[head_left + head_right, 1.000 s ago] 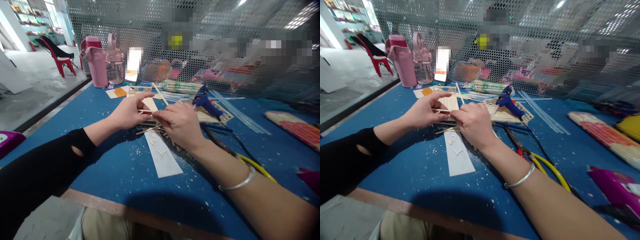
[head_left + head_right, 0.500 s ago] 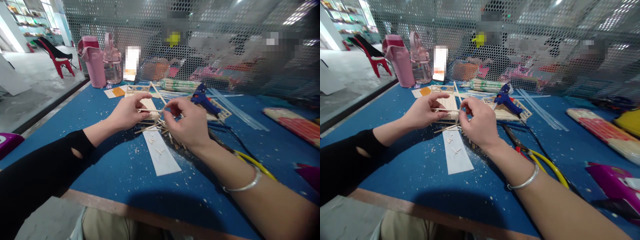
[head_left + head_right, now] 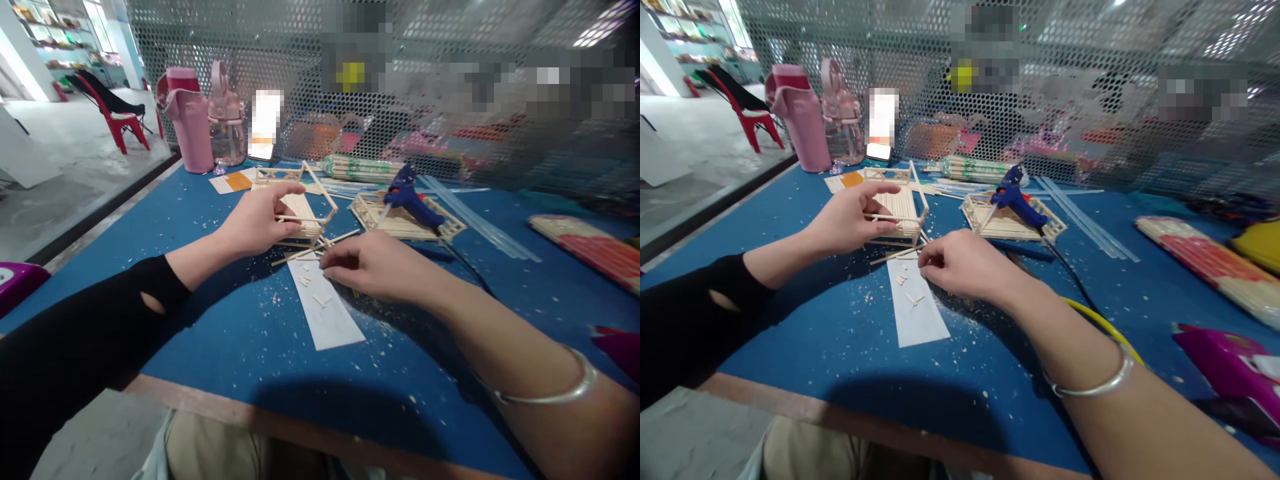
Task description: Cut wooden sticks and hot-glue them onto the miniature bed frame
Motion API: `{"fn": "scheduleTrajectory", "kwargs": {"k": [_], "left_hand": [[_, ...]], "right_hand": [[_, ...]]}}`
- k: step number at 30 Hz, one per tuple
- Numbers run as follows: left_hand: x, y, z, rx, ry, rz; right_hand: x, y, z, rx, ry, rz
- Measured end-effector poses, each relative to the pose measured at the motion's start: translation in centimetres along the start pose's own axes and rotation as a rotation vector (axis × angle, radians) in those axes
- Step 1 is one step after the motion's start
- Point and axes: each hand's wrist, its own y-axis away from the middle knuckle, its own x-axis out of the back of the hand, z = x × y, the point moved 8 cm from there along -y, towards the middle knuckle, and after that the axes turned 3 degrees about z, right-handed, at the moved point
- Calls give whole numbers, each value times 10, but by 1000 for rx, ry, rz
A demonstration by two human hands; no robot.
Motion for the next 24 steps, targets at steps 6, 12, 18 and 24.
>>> {"fn": "scheduleTrajectory", "kwargs": {"k": [6, 12, 18, 24], "left_hand": [[2, 3, -2, 30, 22, 0], [1, 8, -5, 60, 87, -7], [4, 13, -4, 65, 51, -8], [3, 16, -6, 88, 85, -22]], "right_hand": [[-7, 0, -3, 8, -97, 26], [-12, -3, -9, 18, -40, 64], [-9, 1, -14, 33, -16, 107], [-5, 10, -22, 113, 20, 25]]}}
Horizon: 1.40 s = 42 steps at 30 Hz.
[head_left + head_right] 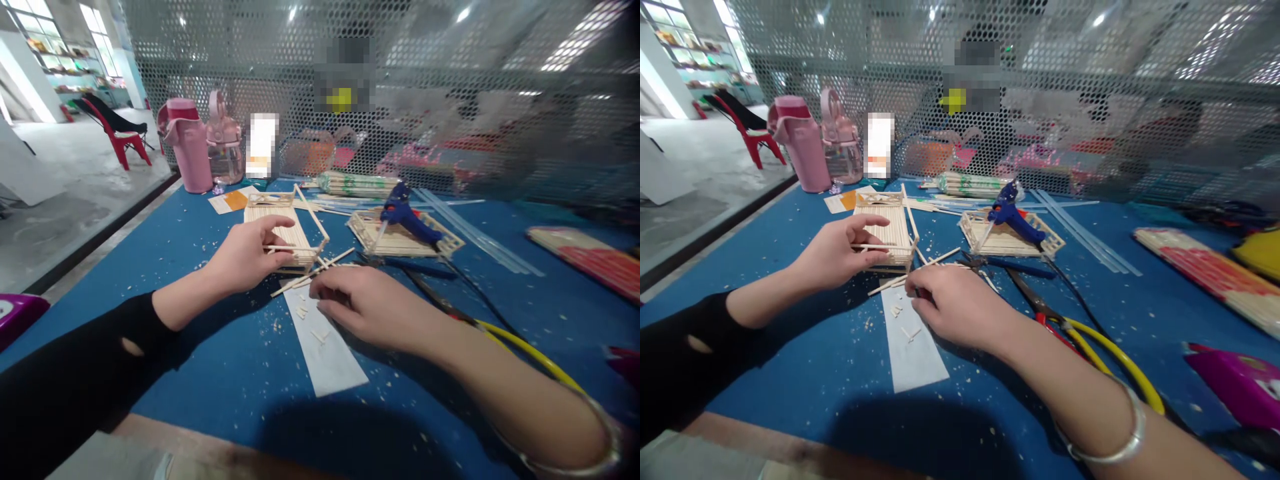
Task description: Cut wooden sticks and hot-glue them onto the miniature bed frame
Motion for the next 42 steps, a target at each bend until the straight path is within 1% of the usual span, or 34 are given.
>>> {"fn": "scheduleTrajectory", "kwargs": {"k": [3, 6, 10, 12, 15, 18, 21, 23, 26, 28, 33, 39, 42], "left_hand": [[-1, 1, -2, 11, 37, -7], [-1, 1, -2, 20, 51, -10], [0, 2, 0, 32, 35, -10], [0, 2, 0, 34, 40, -18], [0, 2, 1, 38, 48, -26], [0, 3, 1, 38, 37, -23], [0, 3, 2, 31, 22, -15], [0, 3, 2, 32, 16, -16], [1, 3, 2, 24, 1, -15], [1, 3, 3, 14, -7, -13], [1, 3, 5, 7, -16, -9], [1, 2, 6, 0, -24, -8], [2, 2, 7, -11, -30, -3]], "right_hand": [[1, 1, -3, 64, -9, 4], [3, -2, -3, 71, -33, 11], [-3, -3, -14, 152, -93, -68], [-7, -3, -14, 132, -96, -89], [-11, -4, -11, 86, -98, -76], [-12, -4, -11, 53, -79, -59], [-11, -4, -9, -12, -32, -59], [-10, -4, -10, -7, -33, -64], [-10, -5, -13, 66, -88, -74], [-12, -5, -12, 85, -110, -81], [-13, -5, -9, 44, -99, -85], [2, -5, -3, -45, -54, -4], [0, -5, 0, -54, -14, -38]]}}
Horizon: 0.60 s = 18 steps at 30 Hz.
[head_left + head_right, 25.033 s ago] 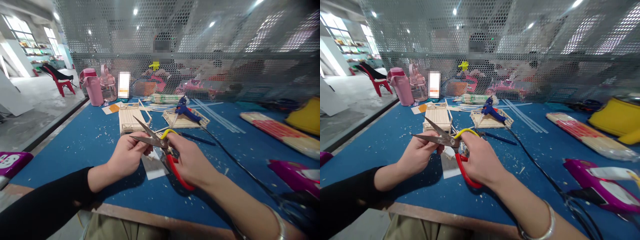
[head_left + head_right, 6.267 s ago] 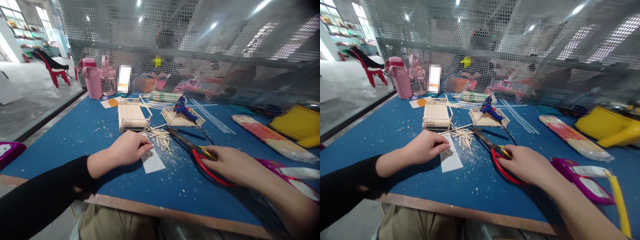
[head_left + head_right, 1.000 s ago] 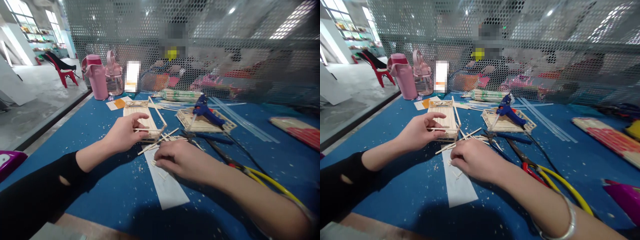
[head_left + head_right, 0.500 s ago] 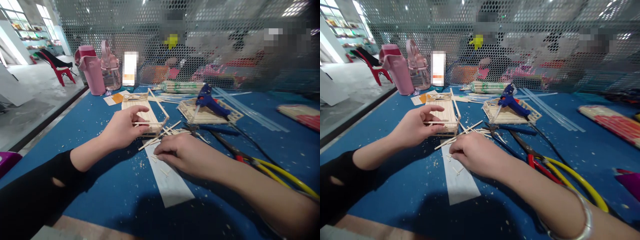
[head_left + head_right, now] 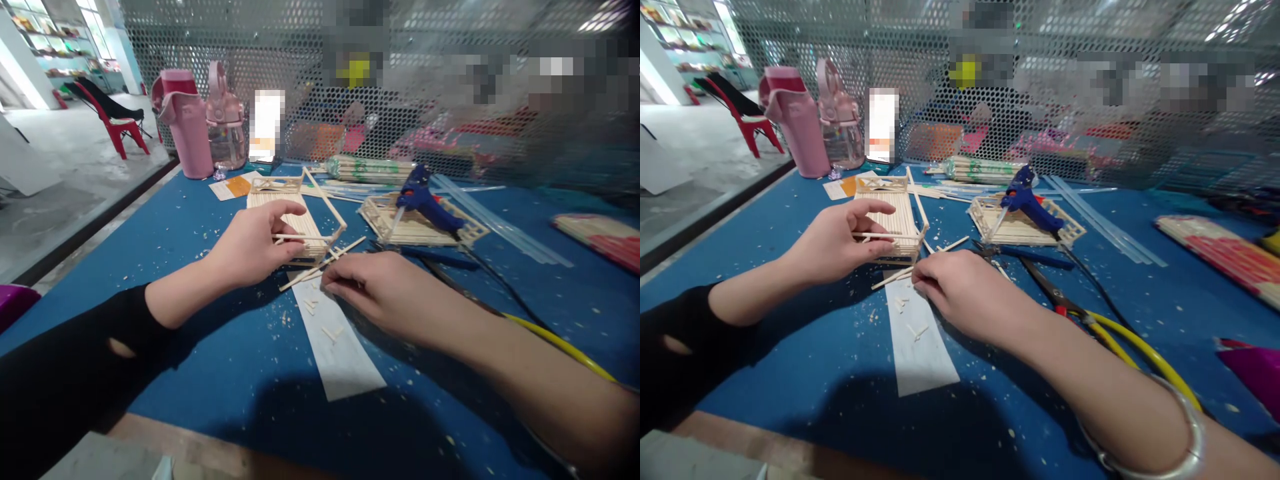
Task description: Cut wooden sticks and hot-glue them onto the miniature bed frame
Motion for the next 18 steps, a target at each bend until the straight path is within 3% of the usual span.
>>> {"fn": "scheduleTrajectory", "kwargs": {"k": [7, 13, 16, 18], "left_hand": [[-1, 0, 0, -10, 4, -4], [-2, -1, -1, -15, 7, -5], [-1, -1, -1, -7, 0, -4], [-2, 0, -1, -2, 4, -7]], "right_hand": [[-11, -4, -14, 92, -16, -70], [-22, -9, -18, 62, 168, -155], [-21, -5, -18, 66, 232, -132], [-11, -3, -17, 84, 200, -35]]}}
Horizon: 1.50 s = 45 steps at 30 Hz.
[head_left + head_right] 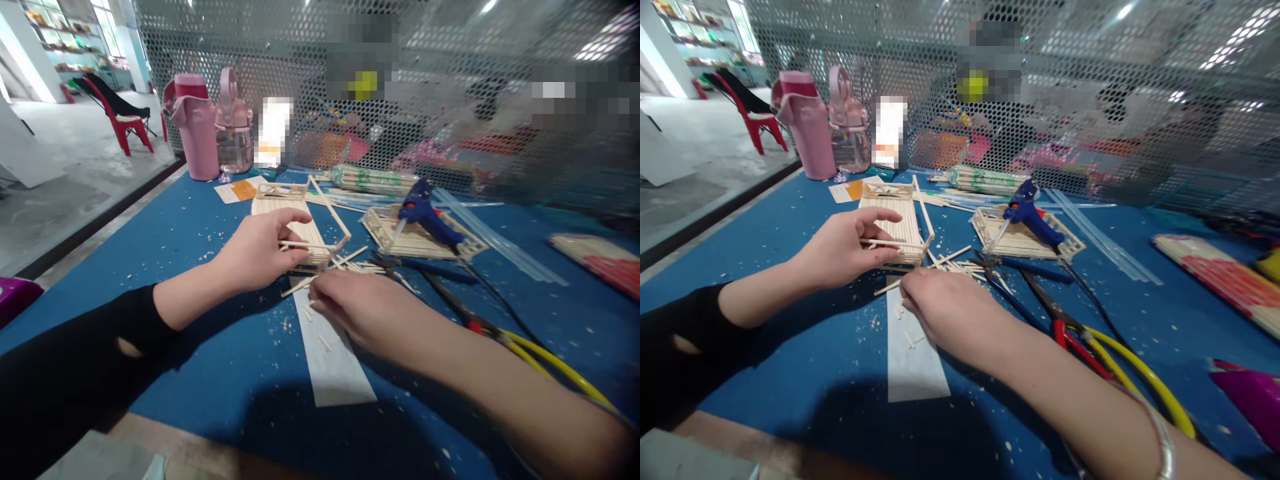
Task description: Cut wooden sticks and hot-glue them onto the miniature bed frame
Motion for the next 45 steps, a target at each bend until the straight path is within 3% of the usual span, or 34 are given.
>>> {"fn": "scheduleTrajectory", "kwargs": {"k": [6, 13, 22, 29, 37, 45], "left_hand": [[-1, -1, 0, 0, 8, -2], [-2, -2, -2, -6, 19, -9], [-2, -2, -2, -11, 43, -12], [1, -1, 3, -71, -18, 5], [7, 1, 6, -93, -94, 10], [5, 1, 3, -57, -51, 8]], "right_hand": [[48, 7, 9, 14, 17, 507], [44, 5, -6, 40, 282, 683], [36, 1, -5, -57, 325, 580], [38, 12, 13, -135, 99, 618], [42, 19, 25, -159, -19, 574], [33, 4, 8, -123, 36, 587]]}}
